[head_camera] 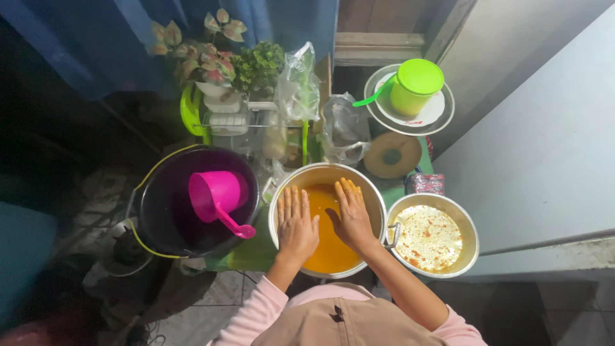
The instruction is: The person mixes a yellow liquid in a pot with their hands, scoops water with a pink scoop, and transfers a solid food item from a strainer into a green bowl. They then open a small packet and add its contents to the bowl, followed by more water, and mix the contents by hand.
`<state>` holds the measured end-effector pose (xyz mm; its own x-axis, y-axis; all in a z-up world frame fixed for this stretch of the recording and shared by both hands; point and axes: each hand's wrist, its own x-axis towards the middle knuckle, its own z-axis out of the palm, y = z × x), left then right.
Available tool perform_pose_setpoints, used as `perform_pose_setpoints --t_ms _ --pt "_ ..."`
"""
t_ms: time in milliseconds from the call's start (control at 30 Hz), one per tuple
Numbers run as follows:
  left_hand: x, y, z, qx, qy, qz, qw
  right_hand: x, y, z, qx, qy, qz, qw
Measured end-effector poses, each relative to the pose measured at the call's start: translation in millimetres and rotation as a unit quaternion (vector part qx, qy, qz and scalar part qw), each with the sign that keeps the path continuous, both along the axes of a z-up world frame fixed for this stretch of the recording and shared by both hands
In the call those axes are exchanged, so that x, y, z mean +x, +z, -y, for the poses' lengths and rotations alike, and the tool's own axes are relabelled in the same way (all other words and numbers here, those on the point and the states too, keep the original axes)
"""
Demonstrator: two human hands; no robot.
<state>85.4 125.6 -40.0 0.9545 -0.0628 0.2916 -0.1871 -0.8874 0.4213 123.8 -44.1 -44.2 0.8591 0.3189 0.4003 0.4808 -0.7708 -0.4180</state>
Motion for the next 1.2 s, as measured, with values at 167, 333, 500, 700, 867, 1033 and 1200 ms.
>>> perform_pose_setpoints --t_ms 167,333,500,700,867,1033,1200 --pt "0.0 -1.2 16.8 -0.001 -0.008 -0.002 1.0 0.8 -3.1 17.8 0.0 -0.001 0.003 1.0" --pt "0.4 3.9 30.4 0.002 -0.011 0.003 1.0 0.0 0.4 30.5 0.007 -0.001 0.005 1.0" --pt "2.1 12.7 36.0 0.003 -0.01 0.029 1.0 -2.5 10.1 37.1 0.008 -0.016 0.013 1.0" --pt "7.4 14.7 35.6 -0.002 -0.016 -0.099 0.995 -1.3 11.7 64.4 0.082 -0.022 0.007 0.996" --pt "1.9 3.7 40.6 -0.019 -0.011 0.055 0.998 9.3 -21.6 136.7 0.085 -0.097 -0.042 0.991" --pt "-6.9 -9.0 46.6 -0.018 -0.004 0.033 0.999 -3.7 -78.6 210.3 0.004 -0.156 -0.12 0.98" --pt "-21.8 -21.4 46.9 -0.025 0.006 0.014 1.0 -34.1 -105.0 233.0 -0.148 -0.164 -0.357 0.908"
